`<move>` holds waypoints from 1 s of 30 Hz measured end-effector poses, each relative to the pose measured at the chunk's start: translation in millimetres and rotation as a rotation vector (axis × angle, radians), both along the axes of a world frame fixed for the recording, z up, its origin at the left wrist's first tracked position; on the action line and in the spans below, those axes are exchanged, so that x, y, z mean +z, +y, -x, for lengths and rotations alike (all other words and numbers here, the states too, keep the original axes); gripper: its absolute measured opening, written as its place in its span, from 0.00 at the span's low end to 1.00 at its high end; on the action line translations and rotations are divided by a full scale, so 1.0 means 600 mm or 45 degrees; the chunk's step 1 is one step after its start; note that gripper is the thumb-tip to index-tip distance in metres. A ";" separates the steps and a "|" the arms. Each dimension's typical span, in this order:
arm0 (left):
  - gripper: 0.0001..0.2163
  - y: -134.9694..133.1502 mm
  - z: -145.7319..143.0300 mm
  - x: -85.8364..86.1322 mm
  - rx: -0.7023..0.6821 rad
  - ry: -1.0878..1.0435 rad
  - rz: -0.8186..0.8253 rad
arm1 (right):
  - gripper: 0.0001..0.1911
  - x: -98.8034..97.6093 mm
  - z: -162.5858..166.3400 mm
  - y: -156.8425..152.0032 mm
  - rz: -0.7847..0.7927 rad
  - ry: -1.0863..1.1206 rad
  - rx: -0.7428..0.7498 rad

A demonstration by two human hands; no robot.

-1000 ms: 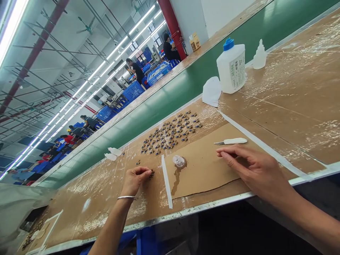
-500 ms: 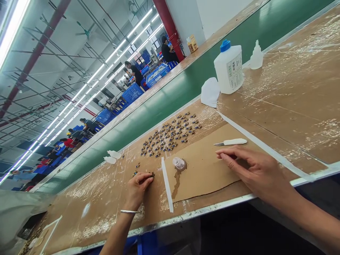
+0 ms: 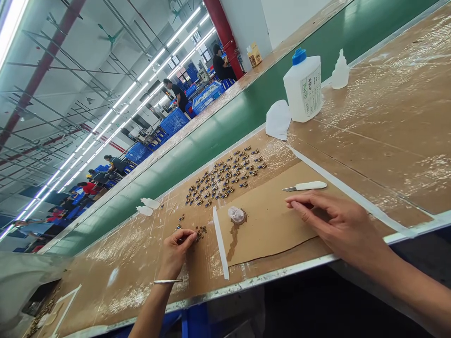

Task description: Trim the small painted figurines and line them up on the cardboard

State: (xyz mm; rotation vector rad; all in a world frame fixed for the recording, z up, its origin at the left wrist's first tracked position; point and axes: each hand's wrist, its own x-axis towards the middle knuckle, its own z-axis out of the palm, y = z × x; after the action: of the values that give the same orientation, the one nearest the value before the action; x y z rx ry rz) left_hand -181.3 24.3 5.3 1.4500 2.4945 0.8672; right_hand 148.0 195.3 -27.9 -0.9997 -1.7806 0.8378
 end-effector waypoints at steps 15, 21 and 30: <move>0.10 -0.066 -0.092 -0.027 -0.275 0.565 -0.196 | 0.12 0.003 -0.001 -0.003 0.006 -0.028 -0.024; 0.13 -0.092 -0.091 -0.033 -0.223 0.480 -0.270 | 0.13 0.007 0.002 -0.004 0.012 -0.042 -0.027; 0.11 -0.103 -0.108 -0.040 -0.076 0.266 -0.194 | 0.14 0.010 0.001 -0.008 0.103 -0.088 -0.073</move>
State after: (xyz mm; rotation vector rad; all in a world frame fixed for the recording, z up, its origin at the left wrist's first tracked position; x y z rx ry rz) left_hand -116.6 -37.4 -18.6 1.7376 2.5633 0.9591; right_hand 147.3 190.3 -21.8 -1.1397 -1.7789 0.8541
